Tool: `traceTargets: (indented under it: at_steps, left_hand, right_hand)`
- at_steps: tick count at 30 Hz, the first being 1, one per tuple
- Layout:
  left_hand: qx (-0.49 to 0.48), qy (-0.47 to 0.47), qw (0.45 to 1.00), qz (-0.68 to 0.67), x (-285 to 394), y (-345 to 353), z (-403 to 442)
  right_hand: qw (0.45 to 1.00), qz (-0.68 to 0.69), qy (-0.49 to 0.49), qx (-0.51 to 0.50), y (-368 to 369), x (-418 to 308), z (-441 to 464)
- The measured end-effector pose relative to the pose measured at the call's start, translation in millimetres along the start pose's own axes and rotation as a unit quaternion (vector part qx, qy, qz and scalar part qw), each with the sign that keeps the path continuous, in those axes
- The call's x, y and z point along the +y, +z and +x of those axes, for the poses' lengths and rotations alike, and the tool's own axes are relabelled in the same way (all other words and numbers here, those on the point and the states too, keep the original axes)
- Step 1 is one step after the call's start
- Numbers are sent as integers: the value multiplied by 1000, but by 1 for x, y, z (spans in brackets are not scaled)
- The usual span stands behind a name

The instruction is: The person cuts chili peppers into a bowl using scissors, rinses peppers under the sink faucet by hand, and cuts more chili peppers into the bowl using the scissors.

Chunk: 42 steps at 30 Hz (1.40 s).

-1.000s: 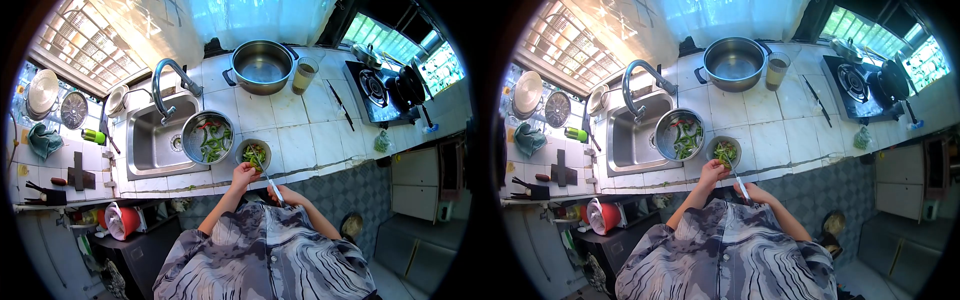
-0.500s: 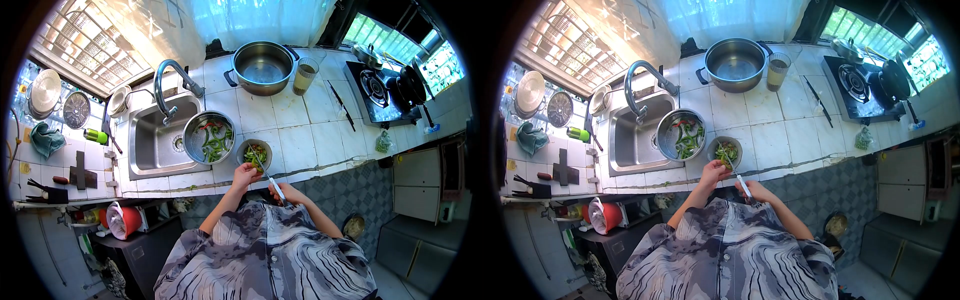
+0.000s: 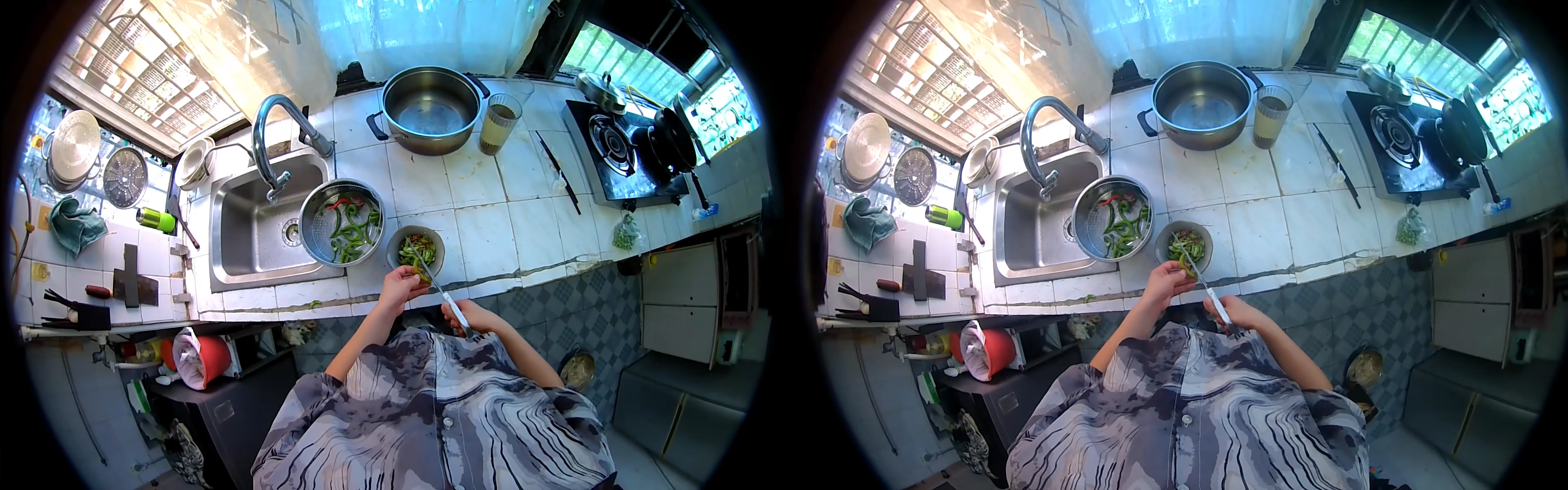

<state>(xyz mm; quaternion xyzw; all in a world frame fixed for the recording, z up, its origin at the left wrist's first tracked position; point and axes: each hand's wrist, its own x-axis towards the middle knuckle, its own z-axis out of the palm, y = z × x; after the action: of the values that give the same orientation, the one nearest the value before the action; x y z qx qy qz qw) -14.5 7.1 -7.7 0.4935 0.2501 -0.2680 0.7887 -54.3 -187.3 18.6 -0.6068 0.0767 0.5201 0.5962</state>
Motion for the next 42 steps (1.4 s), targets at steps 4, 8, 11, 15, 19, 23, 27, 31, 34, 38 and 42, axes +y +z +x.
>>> traceTargets:
  at_steps: [4,8,11,15,19,23,27,31,34,38,42]
  left_hand:
    - [-5,-7,1000,3,0,-1,-1]
    - [-6,-13,1000,15,3,0,-1]
    - [-6,-13,1000,16,4,-1,-2]
    - [-15,-32,999,33,5,-3,-2]
    - [-20,-32,998,41,6,-4,-2]
    - [-22,-29,998,45,7,-4,-2]
    - [-24,-27,999,24,7,-4,-2]
    - [-15,-31,999,28,10,-5,-2]
    - [-20,-26,999,25,10,-5,-2]
    - [-35,-29,998,47,10,-6,-2]
    - [-32,-32,998,35,11,-6,-2]
  right_hand:
    - [1000,-16,-21,3,-2,5,4]
    - [1000,-7,8,-6,-4,3,2]
    - [1000,-9,-2,-18,-5,4,3]
    - [999,-18,-27,-14,-6,4,2]
    - [999,-35,11,2,-6,-7,-5]
    - [998,-56,-8,-3,-8,-5,-2]
    - [999,-49,-17,6,-6,-12,-6]
    - [989,-139,-45,14,-14,6,10]
    - [987,-146,-56,25,-14,8,10]
    - [991,-117,-62,17,-12,4,7]
    - [990,-123,-72,17,-11,5,7]
